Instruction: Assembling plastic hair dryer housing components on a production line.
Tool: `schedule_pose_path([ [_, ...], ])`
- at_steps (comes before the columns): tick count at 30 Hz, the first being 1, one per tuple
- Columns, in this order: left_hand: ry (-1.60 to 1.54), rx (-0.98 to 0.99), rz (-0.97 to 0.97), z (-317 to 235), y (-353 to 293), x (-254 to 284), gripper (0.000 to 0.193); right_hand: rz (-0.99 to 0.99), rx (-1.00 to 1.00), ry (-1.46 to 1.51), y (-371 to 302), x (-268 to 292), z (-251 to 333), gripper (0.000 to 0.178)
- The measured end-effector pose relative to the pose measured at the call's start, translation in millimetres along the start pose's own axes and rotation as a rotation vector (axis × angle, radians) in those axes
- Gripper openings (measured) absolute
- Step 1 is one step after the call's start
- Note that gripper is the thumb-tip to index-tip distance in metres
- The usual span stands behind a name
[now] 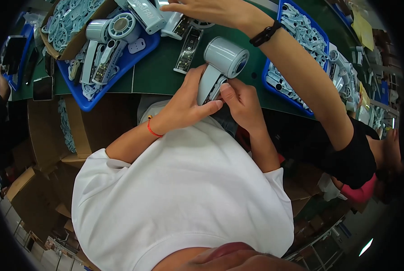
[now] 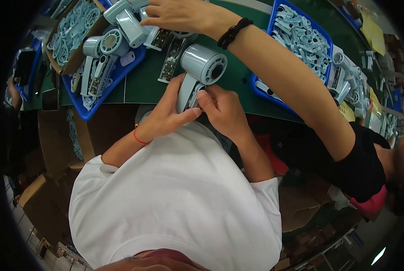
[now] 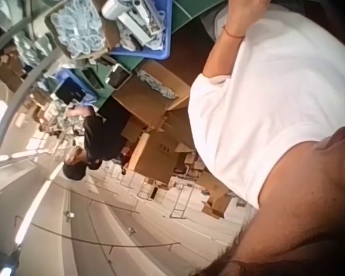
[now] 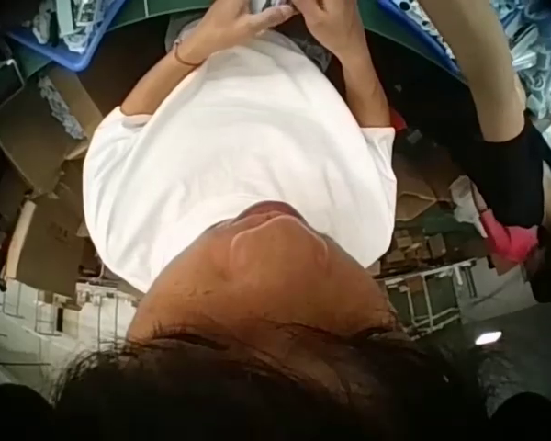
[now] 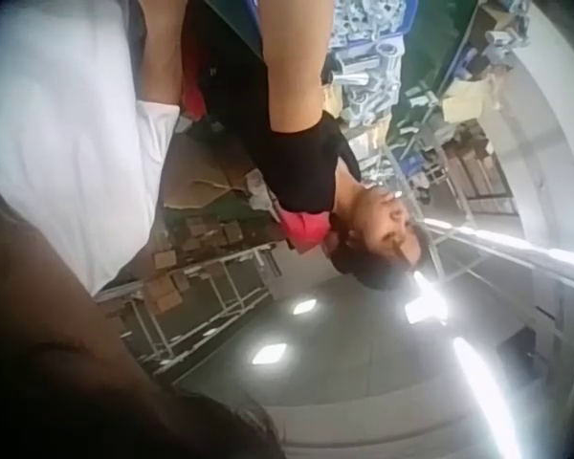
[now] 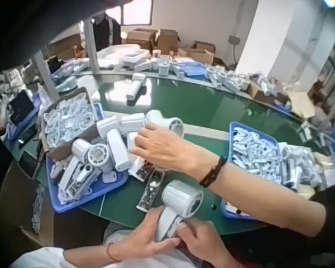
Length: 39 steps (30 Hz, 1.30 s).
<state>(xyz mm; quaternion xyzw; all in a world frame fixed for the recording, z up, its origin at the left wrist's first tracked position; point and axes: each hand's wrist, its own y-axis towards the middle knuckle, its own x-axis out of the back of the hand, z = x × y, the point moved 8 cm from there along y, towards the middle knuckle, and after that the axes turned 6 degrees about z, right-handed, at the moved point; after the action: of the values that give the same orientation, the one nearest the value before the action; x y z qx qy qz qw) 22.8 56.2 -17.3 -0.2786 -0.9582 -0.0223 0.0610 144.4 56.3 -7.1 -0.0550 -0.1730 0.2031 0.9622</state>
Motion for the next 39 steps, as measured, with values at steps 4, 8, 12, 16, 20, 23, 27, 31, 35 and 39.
schedule_pose_path([
  [4,0.116,0.004,-0.075,-3.4,-3.3,5.7,0.068,-0.059,0.005,0.048,-0.7,-0.9,-0.4,0.039],
  [8,0.09,0.048,-0.068,1.1,-3.0,6.0,0.059,-0.102,-0.095,0.126,-3.1,-3.9,-9.7,0.044],
  [12,-0.034,0.068,-0.05,5.3,-3.6,3.8,0.055,-0.131,-0.098,0.122,-5.0,-6.6,-12.8,0.045],
  [16,-0.286,0.212,0.025,14.4,-4.5,-2.0,0.056,-0.154,-0.089,0.127,-6.1,-5.1,-15.4,0.046],
  [20,-0.46,0.236,0.069,15.8,-3.7,-7.2,0.059,-0.172,-0.037,0.153,-6.0,-5.0,-18.5,0.048],
  [23,-0.425,0.237,0.089,16.9,-4.1,-7.1,0.064,-0.158,-0.047,0.159,-4.5,-6.9,-19.4,0.048],
  [27,0.013,0.06,0.013,2.5,-2.2,-2.7,0.075,-0.177,0.037,0.152,-4.9,-8.6,-7.2,0.046],
  [31,0.198,0.011,-0.008,-4.1,-5.9,-3.0,0.082,-0.165,-0.039,0.243,-9.4,-10.7,-16.4,0.032],
  [35,0.225,0.064,-0.022,3.2,-9.3,-9.9,0.083,-0.21,-0.175,0.107,-9.4,-6.3,-25.4,0.016],
  [39,0.249,0.005,-0.044,-0.1,-4.1,-6.5,0.085,-0.16,-0.07,0.031,-7.0,-7.0,-24.2,0.016],
])
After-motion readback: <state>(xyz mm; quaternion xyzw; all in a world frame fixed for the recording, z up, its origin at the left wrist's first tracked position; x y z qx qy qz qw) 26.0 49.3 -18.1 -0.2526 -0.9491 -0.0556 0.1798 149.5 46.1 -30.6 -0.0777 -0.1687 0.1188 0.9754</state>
